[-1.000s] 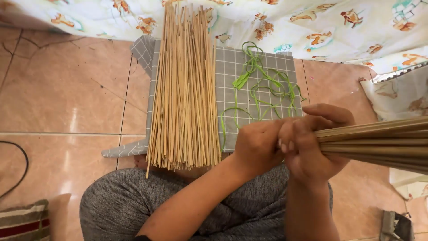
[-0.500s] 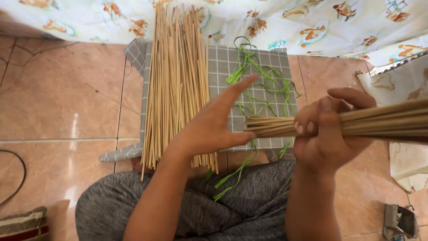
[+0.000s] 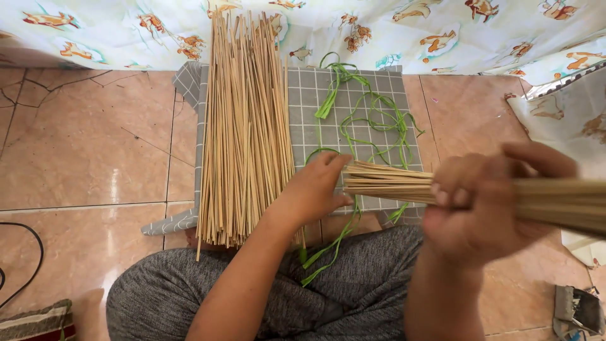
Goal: Gathering thin wooden sticks into bundles and securing them with green plastic ties.
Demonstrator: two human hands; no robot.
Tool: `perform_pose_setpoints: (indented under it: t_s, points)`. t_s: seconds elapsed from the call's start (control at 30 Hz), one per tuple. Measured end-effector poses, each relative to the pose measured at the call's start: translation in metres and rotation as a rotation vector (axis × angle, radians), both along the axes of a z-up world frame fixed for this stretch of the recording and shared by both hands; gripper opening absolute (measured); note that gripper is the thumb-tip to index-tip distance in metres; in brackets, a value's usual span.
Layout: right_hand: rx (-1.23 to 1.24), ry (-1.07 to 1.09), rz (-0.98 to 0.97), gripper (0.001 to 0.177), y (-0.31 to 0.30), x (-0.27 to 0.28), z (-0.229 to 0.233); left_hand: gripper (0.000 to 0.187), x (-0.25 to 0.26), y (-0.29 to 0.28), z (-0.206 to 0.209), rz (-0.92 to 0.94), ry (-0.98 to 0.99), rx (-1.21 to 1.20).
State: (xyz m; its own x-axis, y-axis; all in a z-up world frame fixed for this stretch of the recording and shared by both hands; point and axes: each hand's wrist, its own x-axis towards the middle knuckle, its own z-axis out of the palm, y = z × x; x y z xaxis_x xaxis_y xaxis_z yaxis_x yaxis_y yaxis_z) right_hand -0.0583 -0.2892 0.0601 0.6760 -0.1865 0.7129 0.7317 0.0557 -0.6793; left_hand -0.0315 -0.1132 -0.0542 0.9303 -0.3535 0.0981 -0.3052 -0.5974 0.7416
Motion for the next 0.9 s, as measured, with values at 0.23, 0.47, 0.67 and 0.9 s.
perform_pose_setpoints:
  t_s: [0.23, 0.47, 0.67, 0.9]
  points:
    - [-0.110, -0.061, -0.041, 0.030, -0.005, -0.004, -0.001, 0.156, -0.009, 0.007, 0.058, -0.045, -0.016, 0.122]
    - [0.064, 0.212, 0.228, 0.034, 0.038, 0.013, -0.035, 0.047, -0.014, -0.035, 0.008, 0.005, -0.088, -0.256]
    - [-0.065, 0.158, 0.172, 0.053, 0.041, 0.021, -0.037, 0.025, -0.018, -0.043, -0.010, 0.162, -0.180, -0.397]
    - [-0.005, 0.241, 0.169, 0.027, 0.052, 0.027, -0.049, 0.035, -0.015, -0.049, -0.010, 0.301, -0.278, -0.485]
